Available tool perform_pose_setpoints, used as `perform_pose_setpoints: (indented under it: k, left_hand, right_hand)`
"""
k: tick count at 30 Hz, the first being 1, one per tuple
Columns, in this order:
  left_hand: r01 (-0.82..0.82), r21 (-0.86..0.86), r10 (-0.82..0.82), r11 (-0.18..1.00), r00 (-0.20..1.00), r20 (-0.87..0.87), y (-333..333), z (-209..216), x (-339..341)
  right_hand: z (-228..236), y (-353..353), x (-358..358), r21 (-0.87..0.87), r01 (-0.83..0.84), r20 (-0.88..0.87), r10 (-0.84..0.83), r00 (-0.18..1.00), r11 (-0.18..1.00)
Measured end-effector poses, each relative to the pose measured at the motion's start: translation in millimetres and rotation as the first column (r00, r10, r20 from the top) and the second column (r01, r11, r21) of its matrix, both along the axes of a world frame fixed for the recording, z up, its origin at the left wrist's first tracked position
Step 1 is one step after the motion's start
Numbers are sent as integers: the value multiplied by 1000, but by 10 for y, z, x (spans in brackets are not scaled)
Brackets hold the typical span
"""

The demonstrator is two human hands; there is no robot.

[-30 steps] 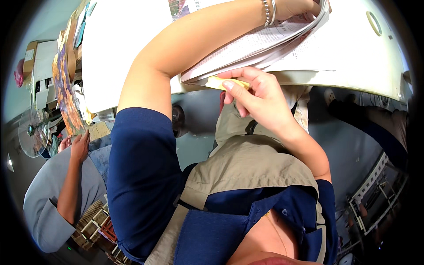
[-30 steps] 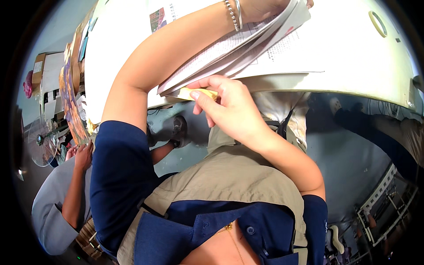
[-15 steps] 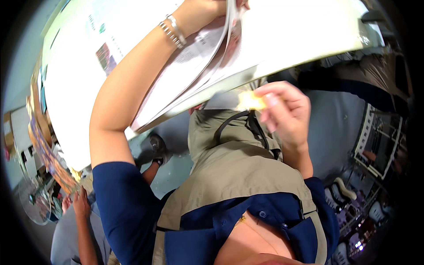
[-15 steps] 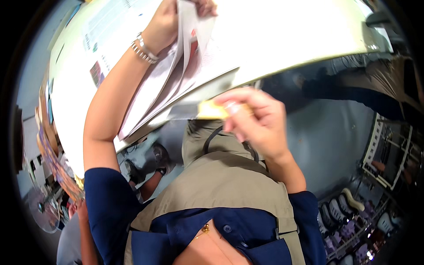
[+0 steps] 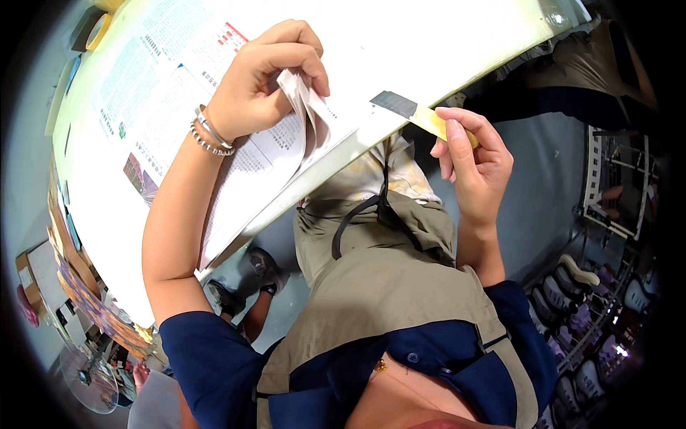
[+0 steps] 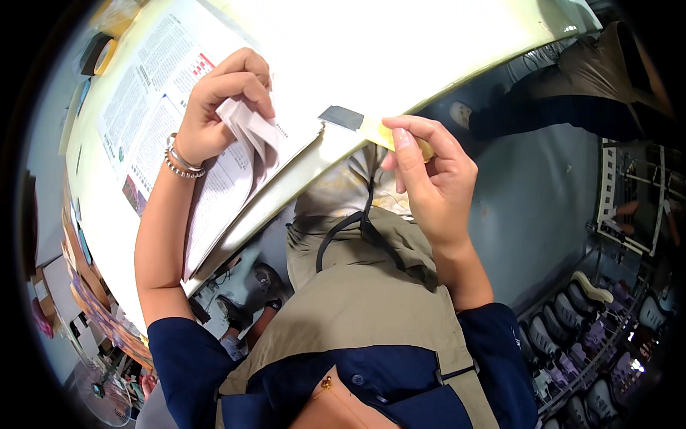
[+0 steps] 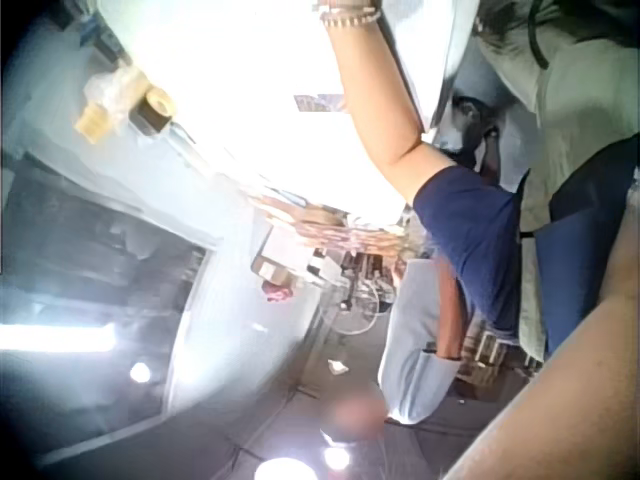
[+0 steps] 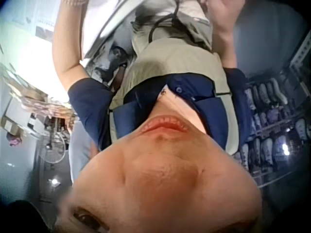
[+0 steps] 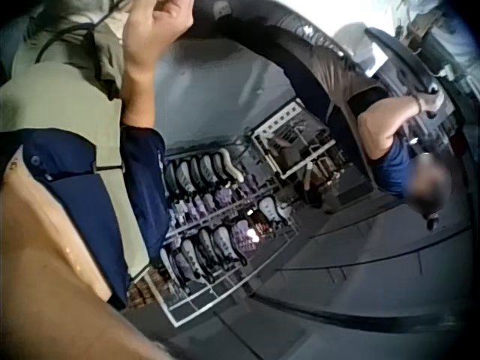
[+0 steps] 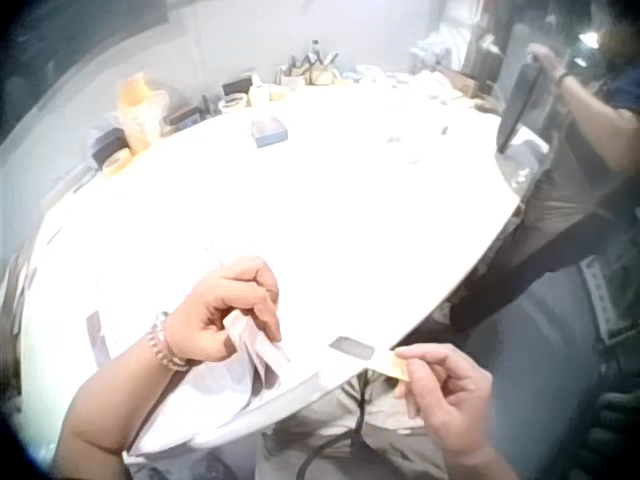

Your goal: The person uses a yellow utility knife to carefully separate the glued edges of a stack of paper sheets. They repeatedly slide the blade between the sheets to loosen the bond and then pull the sheets apart by hand.

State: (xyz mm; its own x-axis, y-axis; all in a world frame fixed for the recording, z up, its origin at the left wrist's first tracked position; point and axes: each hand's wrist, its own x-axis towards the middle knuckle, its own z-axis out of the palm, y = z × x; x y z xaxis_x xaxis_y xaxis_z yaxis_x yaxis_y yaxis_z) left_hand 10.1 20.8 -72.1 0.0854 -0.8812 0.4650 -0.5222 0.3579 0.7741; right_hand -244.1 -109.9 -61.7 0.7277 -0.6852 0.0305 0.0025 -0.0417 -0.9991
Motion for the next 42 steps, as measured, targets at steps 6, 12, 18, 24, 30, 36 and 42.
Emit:
perform_pose_setpoints:
  k: [6,12,18,24,30,36,42]
  left_hand:
    - [-67,151,72,986,997,-26,11,57,-56]
    - [-50,24,43,998,970,238,-36,73,-9]
    - [-41,-33,50,999,929,368,-38,56,-14]
    - [-73,-34,80,997,922,379,27,104,-30]
    - [-64,-29,70,998,935,347,59,149,-17]
    - [-76,-39,85,996,937,338,79,142,-19]
    - [-98,-97,128,990,916,380,83,158,-23]
  right_hand:
    - [27,-7,15,-22,-13,-51,12,999,1000]
    - [53,0,52,-48,-27,-79,23,997,998]
    - [53,56,83,-92,-70,-32,67,997,993]
    - [44,60,111,-55,-52,-7,52,999,997]
    - [57,142,428,-472,-96,-58,78,995,877]
    - [-70,298,711,-553,-69,-120,3,993,830]
    - [-46,288,734,-390,-75,-138,22,990,918]
